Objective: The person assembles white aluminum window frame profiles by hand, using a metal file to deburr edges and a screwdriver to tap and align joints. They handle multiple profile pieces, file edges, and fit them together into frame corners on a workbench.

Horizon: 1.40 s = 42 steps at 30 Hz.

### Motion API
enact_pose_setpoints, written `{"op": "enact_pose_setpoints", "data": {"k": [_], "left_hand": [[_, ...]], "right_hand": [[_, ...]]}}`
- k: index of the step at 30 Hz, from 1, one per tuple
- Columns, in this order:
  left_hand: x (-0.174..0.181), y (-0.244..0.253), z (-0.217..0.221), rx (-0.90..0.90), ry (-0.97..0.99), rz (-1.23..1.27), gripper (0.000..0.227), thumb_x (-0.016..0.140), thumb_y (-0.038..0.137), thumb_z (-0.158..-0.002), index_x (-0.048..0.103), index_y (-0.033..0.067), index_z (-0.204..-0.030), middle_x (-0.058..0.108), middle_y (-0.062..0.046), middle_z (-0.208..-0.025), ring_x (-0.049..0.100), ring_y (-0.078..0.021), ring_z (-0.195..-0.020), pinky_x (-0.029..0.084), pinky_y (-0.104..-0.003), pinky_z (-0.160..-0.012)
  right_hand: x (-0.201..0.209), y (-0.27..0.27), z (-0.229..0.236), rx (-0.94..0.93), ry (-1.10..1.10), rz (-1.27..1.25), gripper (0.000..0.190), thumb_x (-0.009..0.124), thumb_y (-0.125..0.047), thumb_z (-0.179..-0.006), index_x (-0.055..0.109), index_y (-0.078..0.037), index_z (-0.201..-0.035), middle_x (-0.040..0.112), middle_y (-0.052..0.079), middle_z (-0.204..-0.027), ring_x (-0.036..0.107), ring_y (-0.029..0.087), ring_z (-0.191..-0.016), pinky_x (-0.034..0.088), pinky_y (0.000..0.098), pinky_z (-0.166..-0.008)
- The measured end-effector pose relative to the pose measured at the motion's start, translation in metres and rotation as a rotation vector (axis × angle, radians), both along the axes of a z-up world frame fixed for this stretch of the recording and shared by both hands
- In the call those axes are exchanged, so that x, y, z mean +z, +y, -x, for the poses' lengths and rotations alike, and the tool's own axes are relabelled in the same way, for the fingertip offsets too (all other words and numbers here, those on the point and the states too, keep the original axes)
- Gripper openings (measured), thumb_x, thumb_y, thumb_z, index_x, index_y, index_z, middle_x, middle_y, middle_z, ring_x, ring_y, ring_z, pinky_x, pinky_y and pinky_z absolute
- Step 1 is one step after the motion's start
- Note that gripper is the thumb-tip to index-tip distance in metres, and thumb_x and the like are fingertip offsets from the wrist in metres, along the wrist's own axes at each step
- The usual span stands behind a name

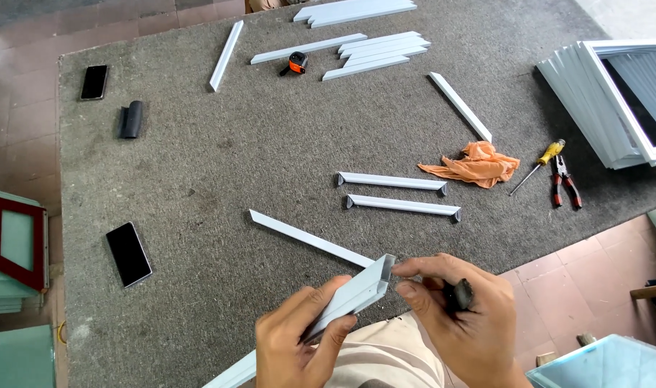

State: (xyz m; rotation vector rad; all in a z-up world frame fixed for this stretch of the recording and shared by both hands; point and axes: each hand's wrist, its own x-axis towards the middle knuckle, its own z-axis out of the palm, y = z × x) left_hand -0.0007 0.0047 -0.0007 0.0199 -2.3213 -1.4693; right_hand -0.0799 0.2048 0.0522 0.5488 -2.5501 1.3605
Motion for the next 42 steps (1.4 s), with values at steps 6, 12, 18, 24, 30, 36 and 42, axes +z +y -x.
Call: {"op": "enact_pose_setpoints", "data": {"k": [6,12,18,24,30,36,42], "left_hand": [[-0.006,0.001,0.002,0.153,0.218,0.317,0.044,0.084,0.038,-0.097,0.078,0.0166,-0.134,0.064,0.006,-0.087,0.056,-0.0096,-0.062,0.052,-0.024,-0.059],[-0.009,0.000,0.005,0.199,0.333,0.443,0.042,0.088,0.037,-0.096,0.079,0.0173,-0.132,0.065,0.004,-0.086,0.062,-0.0134,-0.066,0.053,-0.029,-0.062],[-0.009,-0.002,0.006,0.185,0.347,0.446,0.041,0.089,0.037,-0.096,0.080,0.0165,-0.130,0.065,0.004,-0.086,0.061,-0.0127,-0.064,0.053,-0.028,-0.061],[-0.009,-0.003,0.001,0.138,0.209,0.317,0.045,0.080,0.040,-0.098,0.077,0.0165,-0.136,0.064,0.006,-0.085,0.056,-0.0121,-0.060,0.052,-0.026,-0.057],[-0.004,-0.004,-0.002,0.058,0.095,0.122,0.043,0.079,0.032,-0.097,0.077,0.0172,-0.138,0.062,0.003,-0.077,0.053,-0.0124,-0.056,0.048,-0.027,-0.052],[-0.007,-0.004,-0.001,0.018,0.033,0.074,0.041,0.065,0.043,-0.105,0.078,0.0177,-0.135,0.083,0.000,-0.101,0.075,-0.0143,-0.065,0.058,-0.029,-0.056],[-0.010,-0.001,0.001,0.082,0.089,0.144,0.040,0.072,0.039,-0.102,0.079,0.0170,-0.134,0.065,0.004,-0.080,0.060,-0.0130,-0.055,0.053,-0.030,-0.050]], "right_hand": [[0.003,-0.002,-0.001,0.018,0.009,-0.028,0.009,0.085,-0.026,-0.090,0.085,-0.019,-0.096,0.069,-0.006,-0.068,0.053,0.007,-0.054,0.045,0.0217,-0.056],[0.002,0.001,0.002,-0.056,-0.094,-0.061,0.007,0.090,-0.029,-0.085,0.085,-0.023,-0.084,0.065,-0.011,-0.057,0.052,0.002,-0.051,0.044,0.0206,-0.054],[0.007,0.000,0.003,-0.019,-0.027,-0.069,0.011,0.088,-0.026,-0.088,0.079,-0.021,-0.082,0.054,-0.009,-0.056,0.043,0.005,-0.051,0.038,0.0223,-0.053],[0.003,0.006,0.007,0.000,0.003,-0.051,0.033,0.057,-0.030,-0.106,0.062,-0.014,-0.078,0.054,-0.003,-0.065,0.042,0.014,-0.056,0.037,0.0294,-0.058],[-0.017,0.005,0.015,0.159,0.095,0.066,0.077,0.022,-0.069,-0.114,0.044,-0.006,-0.076,0.041,0.005,-0.070,0.039,0.018,-0.060,0.031,0.0314,-0.057],[-0.043,0.020,0.033,0.032,0.205,-0.264,0.048,0.045,-0.048,-0.112,0.055,-0.010,-0.084,0.044,0.001,-0.068,0.036,0.019,-0.053,0.031,0.0364,-0.051],[-0.044,0.026,0.032,0.132,0.276,-0.264,0.052,0.039,-0.048,-0.112,0.048,-0.012,-0.075,0.043,-0.002,-0.063,0.034,0.013,-0.046,0.028,0.0341,-0.042]]}}
